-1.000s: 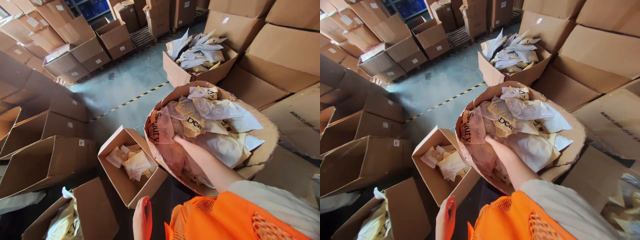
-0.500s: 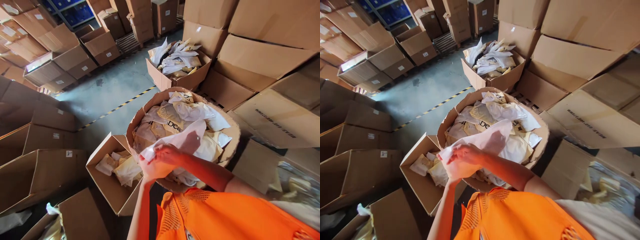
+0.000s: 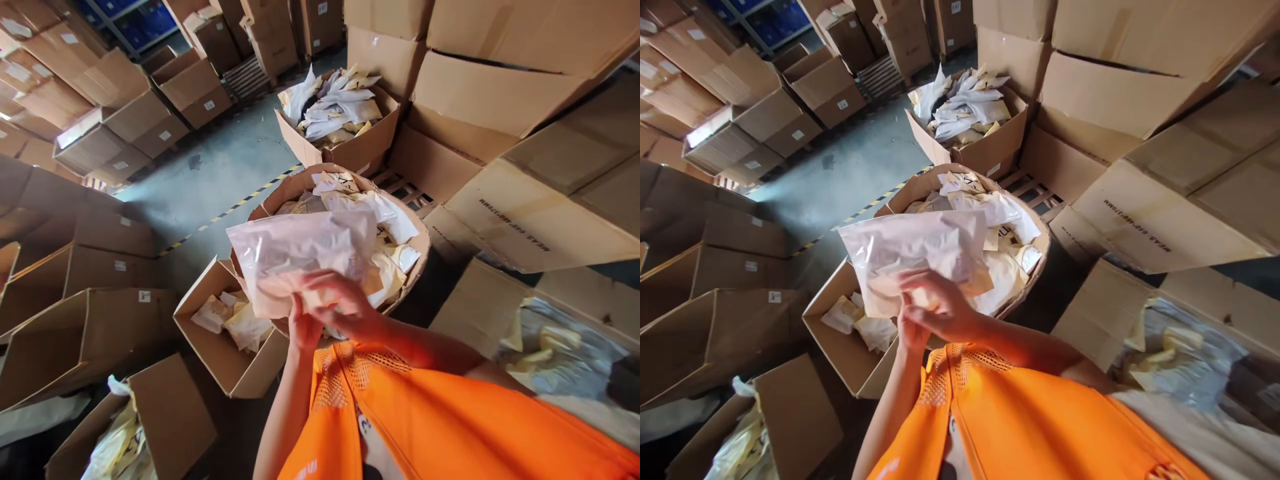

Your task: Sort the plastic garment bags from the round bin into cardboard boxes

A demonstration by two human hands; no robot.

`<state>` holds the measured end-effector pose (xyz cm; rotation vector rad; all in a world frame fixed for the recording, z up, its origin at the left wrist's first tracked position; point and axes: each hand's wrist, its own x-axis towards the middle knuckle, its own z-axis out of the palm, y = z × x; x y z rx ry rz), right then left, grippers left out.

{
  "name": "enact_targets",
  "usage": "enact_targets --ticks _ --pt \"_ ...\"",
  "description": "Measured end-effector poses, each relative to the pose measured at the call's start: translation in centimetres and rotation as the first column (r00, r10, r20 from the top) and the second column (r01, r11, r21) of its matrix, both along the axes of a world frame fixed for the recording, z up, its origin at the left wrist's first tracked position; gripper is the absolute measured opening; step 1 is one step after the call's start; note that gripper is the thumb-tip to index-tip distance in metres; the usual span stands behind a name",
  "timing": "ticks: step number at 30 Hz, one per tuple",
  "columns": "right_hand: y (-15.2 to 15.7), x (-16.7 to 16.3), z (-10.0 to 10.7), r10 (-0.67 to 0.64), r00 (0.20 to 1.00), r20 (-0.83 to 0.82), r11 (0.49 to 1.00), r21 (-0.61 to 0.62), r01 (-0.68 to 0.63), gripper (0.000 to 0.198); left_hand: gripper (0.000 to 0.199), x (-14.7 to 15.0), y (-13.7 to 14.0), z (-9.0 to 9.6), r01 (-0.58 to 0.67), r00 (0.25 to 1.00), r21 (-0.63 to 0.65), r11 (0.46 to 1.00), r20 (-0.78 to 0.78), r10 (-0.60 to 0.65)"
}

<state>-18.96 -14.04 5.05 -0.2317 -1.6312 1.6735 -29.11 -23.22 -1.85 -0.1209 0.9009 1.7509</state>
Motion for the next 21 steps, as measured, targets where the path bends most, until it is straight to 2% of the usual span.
enact_targets --ticks 1,2,3,4,5,7,9,12,14,17,21 --pt "0.5 2.1 -0.5 -0.249 0.968 -0.026 0.966 0.067 0.25 0.037 0.045 -0.4 -0.4 0.5 -0.033 0.999 0.015 0.999 -0.001 0.033" --pt "1.2 3.8 -1.3 -0.446 0.895 -0.012 0.892 0.078 0.446 0.046 0.044 -0.8 -0.8 0.9 -0.077 0.997 0.028 0.997 0.001 0.077" --pt "2.0 5.2 -2.1 -0.552 0.832 0.051 0.834 0.045 0.551 0.057 0.043 -0.9 -1.2 1.3 -0.121 0.993 0.039 0.992 0.005 0.12" --pt "2.8 6.1 -2.8 -0.566 0.812 0.14 0.819 -0.021 0.574 0.069 0.042 -0.9 -1.6 1.5 -0.154 0.988 0.049 0.987 0.007 0.154" --pt "3.5 6.7 -3.5 -0.498 0.836 0.232 0.841 -0.108 0.531 0.08 0.043 -0.8 -2.0 1.6 -0.171 0.985 0.058 0.983 0.005 0.171" --pt "4.3 6.9 -4.0 -0.255 0.912 0.323 0.888 -0.296 0.353 0.093 0.045 -0.4 -2.5 1.8 -0.169 0.985 0.07 0.983 -0.025 0.171" --pt "4.2 6.5 -3.6 -0.098 0.941 0.324 0.893 -0.389 0.227 0.089 0.048 0.0 -2.9 1.9 -0.156 0.984 0.07 0.985 -0.076 0.162" --pt "3.2 5.5 -2.3 -0.064 0.949 0.307 0.889 -0.414 0.194 0.069 0.049 0.3 -3.3 2.3 -0.148 0.977 0.064 0.987 -0.142 0.156" --pt "2.8 4.9 -1.8 -0.08 0.954 0.29 0.873 -0.441 0.208 0.064 0.049 0.2 -3.6 2.6 -0.155 0.973 0.068 0.986 -0.161 0.164" --pt "2.7 4.1 -2.2 -0.077 0.963 0.257 0.851 -0.486 0.198 0.063 0.048 0.0 -3.9 2.9 -0.187 0.97 0.067 0.98 -0.145 0.195" --pt "3.0 2.7 -3.6 -0.061 0.955 0.291 0.864 -0.464 0.196 0.06 0.048 -0.4 -4.5 2.6 -0.239 0.964 0.073 0.968 -0.105 0.245"
